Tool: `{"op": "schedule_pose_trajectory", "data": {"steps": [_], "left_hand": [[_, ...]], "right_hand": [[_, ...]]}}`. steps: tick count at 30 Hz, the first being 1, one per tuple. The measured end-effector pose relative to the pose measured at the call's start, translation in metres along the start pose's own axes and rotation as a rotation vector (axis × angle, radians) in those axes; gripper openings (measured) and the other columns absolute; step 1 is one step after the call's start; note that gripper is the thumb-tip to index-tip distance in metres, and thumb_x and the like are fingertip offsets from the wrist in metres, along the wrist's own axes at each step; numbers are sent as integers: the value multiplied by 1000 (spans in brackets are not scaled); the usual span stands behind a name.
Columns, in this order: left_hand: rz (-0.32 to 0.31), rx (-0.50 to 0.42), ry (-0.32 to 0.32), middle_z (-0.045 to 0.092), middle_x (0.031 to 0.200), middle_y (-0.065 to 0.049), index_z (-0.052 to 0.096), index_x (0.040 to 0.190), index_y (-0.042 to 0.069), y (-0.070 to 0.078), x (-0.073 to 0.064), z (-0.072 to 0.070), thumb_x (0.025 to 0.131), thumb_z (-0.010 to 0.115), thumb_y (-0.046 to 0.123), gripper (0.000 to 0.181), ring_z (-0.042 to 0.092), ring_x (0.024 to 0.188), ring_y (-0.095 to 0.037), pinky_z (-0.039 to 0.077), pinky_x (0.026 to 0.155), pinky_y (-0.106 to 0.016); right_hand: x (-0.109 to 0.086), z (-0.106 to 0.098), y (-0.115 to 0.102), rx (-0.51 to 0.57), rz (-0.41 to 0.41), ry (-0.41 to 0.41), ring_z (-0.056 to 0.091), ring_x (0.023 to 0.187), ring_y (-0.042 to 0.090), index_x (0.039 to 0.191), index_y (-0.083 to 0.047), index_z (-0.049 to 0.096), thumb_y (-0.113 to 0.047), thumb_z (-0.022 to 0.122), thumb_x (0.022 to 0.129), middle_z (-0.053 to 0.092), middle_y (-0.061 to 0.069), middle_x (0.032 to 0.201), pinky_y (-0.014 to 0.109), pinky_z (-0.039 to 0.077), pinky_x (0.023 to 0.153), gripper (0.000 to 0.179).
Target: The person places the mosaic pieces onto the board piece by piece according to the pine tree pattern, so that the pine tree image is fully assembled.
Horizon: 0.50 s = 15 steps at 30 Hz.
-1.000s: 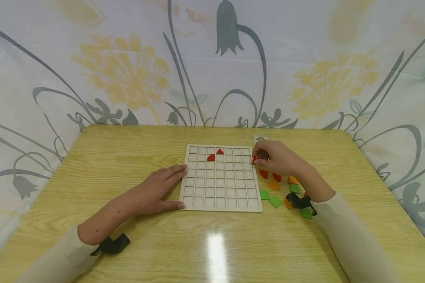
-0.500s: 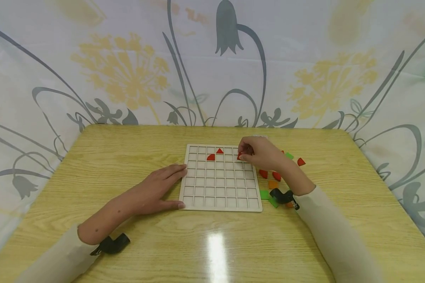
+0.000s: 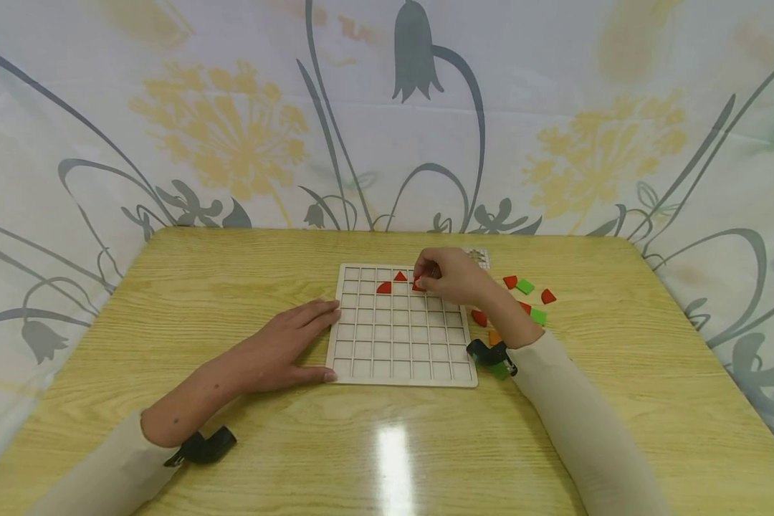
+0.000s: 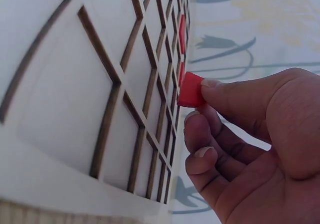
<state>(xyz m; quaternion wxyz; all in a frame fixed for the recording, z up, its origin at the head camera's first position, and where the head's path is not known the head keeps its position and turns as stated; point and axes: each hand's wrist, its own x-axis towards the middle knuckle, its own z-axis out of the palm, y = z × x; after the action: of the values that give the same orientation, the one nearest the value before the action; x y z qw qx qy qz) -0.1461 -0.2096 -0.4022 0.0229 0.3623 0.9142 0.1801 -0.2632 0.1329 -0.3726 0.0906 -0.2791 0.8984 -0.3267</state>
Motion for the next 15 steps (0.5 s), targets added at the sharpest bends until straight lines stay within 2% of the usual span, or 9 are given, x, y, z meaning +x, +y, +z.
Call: {"op": "schedule_pose_trajectory", "data": {"steps": [5, 15], "left_hand": [[-10, -3, -6, 33, 171, -13, 38, 164, 3, 0, 1, 1, 95, 77, 54, 95, 32, 157, -37, 32, 123, -61], [-22, -12, -18, 31, 172, -12, 36, 165, 3, 0, 0, 1, 95, 77, 54, 95, 30, 158, -37, 32, 123, -61]], "right_hand": [[2, 4, -1, 0, 12, -5, 61, 83, 22, 105, -5, 70, -5, 66, 103, 68, 6, 93, 39, 51, 77, 5], [3, 10, -1, -61, 49, 7, 64, 86, 22, 104, -7, 73, -10, 70, 103, 71, 7, 95, 40, 53, 78, 5]]}}
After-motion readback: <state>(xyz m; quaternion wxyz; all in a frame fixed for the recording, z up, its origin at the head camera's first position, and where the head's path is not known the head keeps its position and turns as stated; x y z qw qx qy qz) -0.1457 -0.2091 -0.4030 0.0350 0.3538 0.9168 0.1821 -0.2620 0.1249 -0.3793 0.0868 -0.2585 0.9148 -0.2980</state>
